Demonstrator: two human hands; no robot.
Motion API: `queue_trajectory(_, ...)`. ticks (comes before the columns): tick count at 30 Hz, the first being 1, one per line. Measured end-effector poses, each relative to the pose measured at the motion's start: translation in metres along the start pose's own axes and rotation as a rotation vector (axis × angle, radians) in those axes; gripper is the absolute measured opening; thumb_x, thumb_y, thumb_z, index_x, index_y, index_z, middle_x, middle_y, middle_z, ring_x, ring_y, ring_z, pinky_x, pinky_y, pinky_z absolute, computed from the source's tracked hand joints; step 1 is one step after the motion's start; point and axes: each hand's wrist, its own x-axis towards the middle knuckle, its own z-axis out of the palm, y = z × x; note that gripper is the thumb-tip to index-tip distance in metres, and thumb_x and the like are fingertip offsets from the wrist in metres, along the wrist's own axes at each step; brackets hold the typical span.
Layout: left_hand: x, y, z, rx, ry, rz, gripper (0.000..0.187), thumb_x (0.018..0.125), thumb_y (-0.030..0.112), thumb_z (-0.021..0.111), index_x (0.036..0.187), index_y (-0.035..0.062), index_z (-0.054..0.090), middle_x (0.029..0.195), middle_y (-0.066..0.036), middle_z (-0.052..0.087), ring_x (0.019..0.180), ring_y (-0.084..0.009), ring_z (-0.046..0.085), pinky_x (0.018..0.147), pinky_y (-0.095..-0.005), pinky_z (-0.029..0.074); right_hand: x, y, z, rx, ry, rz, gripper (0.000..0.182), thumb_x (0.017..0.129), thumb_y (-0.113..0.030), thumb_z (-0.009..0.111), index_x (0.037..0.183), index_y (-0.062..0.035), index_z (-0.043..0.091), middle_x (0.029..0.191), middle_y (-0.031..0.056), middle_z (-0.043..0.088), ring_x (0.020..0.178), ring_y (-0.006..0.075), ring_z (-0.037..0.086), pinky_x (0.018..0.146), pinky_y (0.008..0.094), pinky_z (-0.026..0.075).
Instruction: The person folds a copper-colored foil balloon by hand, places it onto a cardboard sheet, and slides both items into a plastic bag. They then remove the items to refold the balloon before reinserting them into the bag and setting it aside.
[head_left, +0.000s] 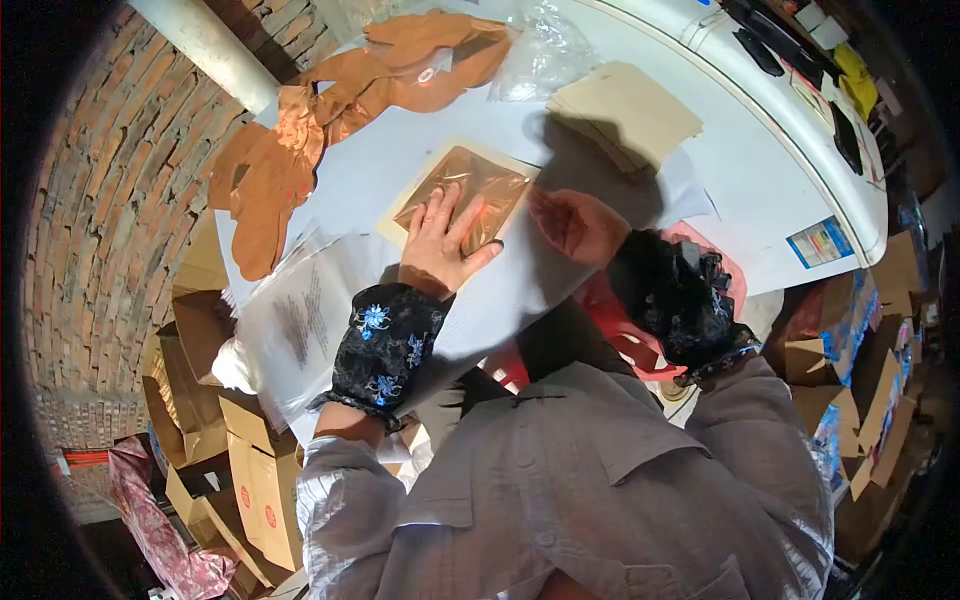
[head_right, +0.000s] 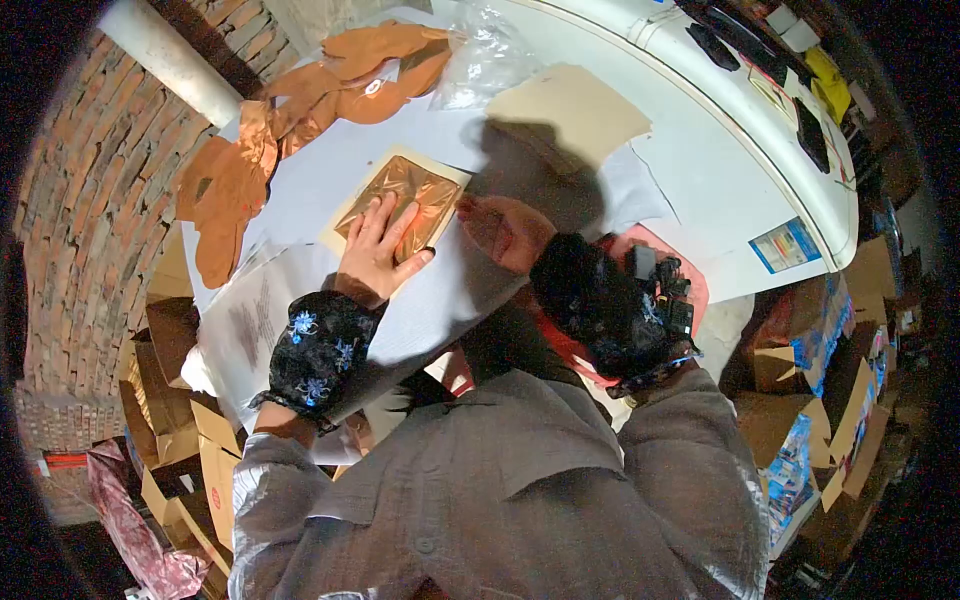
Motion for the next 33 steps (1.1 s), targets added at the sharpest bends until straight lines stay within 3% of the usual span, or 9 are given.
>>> queue_trajectory(2, 0.0, 0.001, 0.0, 0.005, -0.001, -0.007, 0.076, 0.088, 0.059, 0.058, 0.151, 0.0225, 0.035, 0.156, -0.017, 0.027, 0.145, -0.0372, 0.023, 0.116, -0.0516, 0.019, 0.006, 0.001, 0.0, -0.262, -0.008, -0.083, 0.027, 0.096, -0.025, 0.059, 0.108, -0.0014, 0.064, 0.092, 0.0077, 0.07, 0.077, 0.0149, 0.066, 0.072, 0.0264, 0.055)
queue_trajectory(5, 0.0, -0.002, 0.003, -0.018, 0.025, 0.002, 0.076, 0.087, 0.058, 0.059, 0.15, 0.0224, 0.035, 0.156, -0.017, 0.028, 0.145, -0.0372, 0.023, 0.116, -0.0509, 0.02, 0.006, -0.007, 0.023, -1.335, 0.102, -0.29, 0.024, 0.096, -0.029, 0.06, 0.104, -0.006, 0.065, 0.089, 0.0007, 0.065, 0.077, 0.0093, 0.061, 0.071, 0.0239, 0.052)
queue_trajectory(8, 0.0, -0.01, 0.012, -0.12, 0.077, 0.063, 0.077, 0.085, 0.061, 0.059, 0.149, 0.023, 0.037, 0.156, -0.017, 0.028, 0.145, -0.0391, 0.022, 0.117, -0.0547, 0.018, 0.019, 0.008, 0.024, -1.1, -0.111, -0.435, 0.038, 0.095, -0.035, 0.061, 0.116, -0.0041, 0.061, 0.095, 0.0041, 0.065, 0.08, 0.0091, 0.059, 0.071, 0.0265, 0.051)
queue_trajectory(11, -0.002, -0.008, 0.012, -0.078, 0.021, -0.027, 0.08, 0.087, 0.065, 0.054, 0.153, 0.0265, 0.029, 0.158, -0.018, 0.023, 0.147, -0.0379, 0.016, 0.119, -0.0527, 0.015, 0.011, 0.031, 0.055, -0.813, -0.011, -0.381, 0.038, 0.094, -0.032, 0.063, 0.119, -0.0043, 0.058, 0.1, 0.002, 0.063, 0.081, 0.0096, 0.058, 0.07, 0.0267, 0.051)
queue_trajectory(16, -0.001, -0.005, 0.009, -0.134, 0.023, -0.046, 0.081, 0.088, 0.064, 0.053, 0.153, 0.0256, 0.026, 0.158, -0.016, 0.023, 0.148, -0.0355, 0.016, 0.119, -0.0506, 0.013, 0.023, 0.042, 0.051, -0.861, 0.163, -0.371, 0.031, 0.091, -0.023, 0.065, 0.116, -0.004, 0.059, 0.101, 0.0028, 0.063, 0.082, 0.0099, 0.059, 0.069, 0.0263, 0.05)
queue_trajectory(19, 0.0, -0.003, 0.007, -0.085, -0.012, -0.062, 0.084, 0.088, 0.063, 0.054, 0.155, 0.0236, 0.021, 0.158, -0.016, 0.022, 0.147, -0.0354, 0.017, 0.119, -0.0508, 0.014, 0.033, 0.053, 0.043, -0.677, 0.096, -0.382, 0.036, 0.088, -0.02, 0.066, 0.117, 0.0001, 0.059, 0.103, 0.0073, 0.064, 0.086, 0.0147, 0.06, 0.075, 0.0306, 0.05)
queue_trajectory(25, -0.002, -0.004, 0.008, -0.103, 0.054, -0.051, 0.085, 0.087, 0.06, 0.057, 0.154, 0.0211, 0.021, 0.158, -0.016, 0.022, 0.146, -0.0372, 0.022, 0.118, -0.05, 0.017, 0.03, 0.063, 0.054, -0.859, 0.086, -0.55, 0.035, 0.089, -0.014, 0.062, 0.12, 0.0013, 0.057, 0.11, 0.0095, 0.064, 0.091, 0.0186, 0.062, 0.082, 0.0338, 0.049)
queue_trajectory(28, -0.002, -0.005, 0.008, -0.098, 0.087, -0.039, 0.085, 0.087, 0.056, 0.059, 0.154, 0.0208, 0.022, 0.158, -0.016, 0.022, 0.145, -0.0377, 0.023, 0.118, -0.0502, 0.018, 0.037, 0.064, 0.053, -0.755, 0.061, -0.575, 0.034, 0.09, -0.011, 0.061, 0.121, -0.0005, 0.057, 0.109, 0.009, 0.064, 0.09, 0.0178, 0.062, 0.079, 0.0327, 0.05)
queue_trajectory(33, -0.002, -0.004, 0.008, -0.068, 0.073, -0.029, 0.082, 0.086, 0.054, 0.061, 0.153, 0.0244, 0.025, 0.157, -0.016, 0.023, 0.145, -0.0383, 0.023, 0.118, -0.0514, 0.019, 0.025, 0.056, 0.062, -0.509, 0.102, -0.364, 0.03, 0.089, -0.011, 0.061, 0.118, -0.004, 0.057, 0.104, 0.007, 0.064, 0.087, 0.0175, 0.063, 0.065, 0.0298, 0.054)
